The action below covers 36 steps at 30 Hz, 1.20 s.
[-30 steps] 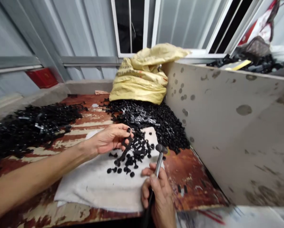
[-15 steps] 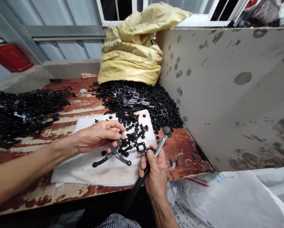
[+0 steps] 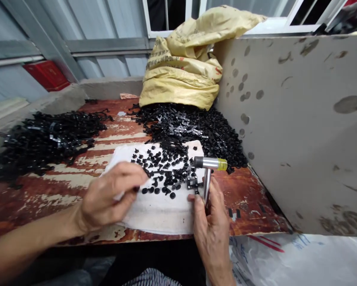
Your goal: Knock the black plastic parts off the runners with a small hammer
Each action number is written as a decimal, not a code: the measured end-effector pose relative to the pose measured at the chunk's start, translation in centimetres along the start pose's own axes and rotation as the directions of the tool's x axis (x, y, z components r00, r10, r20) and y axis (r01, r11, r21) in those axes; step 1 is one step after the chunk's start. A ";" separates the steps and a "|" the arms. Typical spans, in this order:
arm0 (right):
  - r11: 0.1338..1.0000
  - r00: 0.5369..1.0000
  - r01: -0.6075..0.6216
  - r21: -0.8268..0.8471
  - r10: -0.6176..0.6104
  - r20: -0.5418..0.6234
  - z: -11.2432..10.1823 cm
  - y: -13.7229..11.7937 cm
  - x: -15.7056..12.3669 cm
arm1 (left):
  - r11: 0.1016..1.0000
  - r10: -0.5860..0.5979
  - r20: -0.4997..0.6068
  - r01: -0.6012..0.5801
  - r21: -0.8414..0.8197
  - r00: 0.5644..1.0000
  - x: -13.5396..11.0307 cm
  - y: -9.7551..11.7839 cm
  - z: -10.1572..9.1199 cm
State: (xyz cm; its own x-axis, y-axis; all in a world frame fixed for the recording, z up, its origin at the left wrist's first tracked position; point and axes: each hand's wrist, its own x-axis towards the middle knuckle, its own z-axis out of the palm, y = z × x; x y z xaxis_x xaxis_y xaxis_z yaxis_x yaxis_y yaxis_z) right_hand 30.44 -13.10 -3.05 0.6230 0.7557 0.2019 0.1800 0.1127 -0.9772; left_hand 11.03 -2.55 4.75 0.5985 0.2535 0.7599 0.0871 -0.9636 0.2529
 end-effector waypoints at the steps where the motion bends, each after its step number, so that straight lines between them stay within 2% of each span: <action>1: 0.998 0.999 -0.034 0.047 0.034 0.001 0.1 -0.3 -0.1 | 0.989 0.145 0.023 -0.146 0.038 0.989 -0.3 0.3 0.2; 3: 0.980 0.992 -0.123 0.154 0.119 0.038 0.4 -1.1 -0.5 | 0.925 0.363 0.050 -0.367 0.096 0.930 -0.7 1.0 0.7; 5: 0.955 0.980 -0.187 0.232 0.164 0.114 1.0 -1.8 -0.9 | 0.869 0.476 0.027 -0.475 0.139 0.879 -1.0 1.5 1.3; 9: 0.870 0.936 -0.327 0.369 0.244 0.254 2.3 -2.5 -1.3 | 0.863 0.493 -0.024 -0.485 0.139 0.870 -1.7 2.2 2.6; 12: 0.836 0.920 -0.374 0.401 0.278 0.278 2.8 -2.3 -1.4 | 0.862 0.496 -0.012 -0.491 0.125 0.868 -2.8 1.8 3.0; 17: 0.844 0.933 -0.354 0.403 0.285 0.220 2.8 -1.6 -1.4 | 0.942 0.325 0.050 -0.328 0.073 0.944 -5.0 1.1 1.8; 20: 0.871 0.929 -0.349 0.345 0.274 0.247 2.8 -1.6 -1.6 | 0.983 0.161 0.144 -0.172 0.066 0.976 -4.7 1.3 0.3; 22: 0.888 0.918 -0.351 0.299 0.262 0.299 3.1 -1.8 -1.9 | 0.987 0.040 0.284 -0.083 0.141 0.958 -3.5 1.7 -0.6; 24: 0.901 0.905 -0.343 0.264 0.243 0.348 3.4 -2.1 -2.3 | 0.969 -0.001 0.422 -0.103 0.224 0.906 -2.3 1.9 -1.3; 26: 0.913 0.902 -0.327 0.243 0.226 0.367 3.6 -2.3 -2.7 | 0.946 -0.054 0.363 -0.069 0.318 0.930 -1.6 2.2 -2.0; 28: 0.923 0.909 -0.311 0.228 0.218 0.357 3.5 -2.2 -3.0 | 0.912 -0.169 0.186 0.082 0.402 0.968 -2.0 2.4 -2.5; 29: 0.926 0.912 -0.305 0.221 0.217 0.350 3.4 -2.1 -3.0 | 0.890 -0.219 0.116 0.149 0.432 0.969 -2.5 2.6 -2.7; 30: 0.929 0.913 -0.301 0.217 0.215 0.346 3.2 -1.9 -3.0 | 0.875 -0.241 0.091 0.176 0.452 0.966 -3.2 2.8 -2.8; 31: 0.931 0.913 -0.297 0.214 0.212 0.347 3.1 -1.8 -3.0 | 0.872 -0.216 0.102 0.145 0.468 0.971 -3.8 3.1 -2.8; 33: 0.932 0.907 -0.295 0.210 0.204 0.369 3.1 -1.6 -2.9 | 0.893 -0.135 0.205 0.029 0.450 0.969 -4.6 3.6 -2.7; 35: 0.933 0.897 -0.296 0.207 0.197 0.395 3.3 -1.6 -3.0 | 0.927 -0.134 0.348 -0.006 0.375 0.928 -4.4 4.0 -2.5; 36: 0.933 0.891 -0.297 0.206 0.193 0.411 3.6 -1.7 -3.1 | 0.947 -0.166 0.426 0.024 0.320 0.889 -3.9 4.0 -2.4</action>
State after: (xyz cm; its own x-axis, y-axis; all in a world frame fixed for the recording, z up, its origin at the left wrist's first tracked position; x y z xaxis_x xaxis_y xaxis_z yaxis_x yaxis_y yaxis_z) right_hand 25.47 -13.35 -2.21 0.2770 0.9602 -0.0356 -0.1735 0.0136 -0.9847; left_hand 7.11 -7.23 4.24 0.8571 0.3495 0.3785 0.3518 -0.9338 0.0656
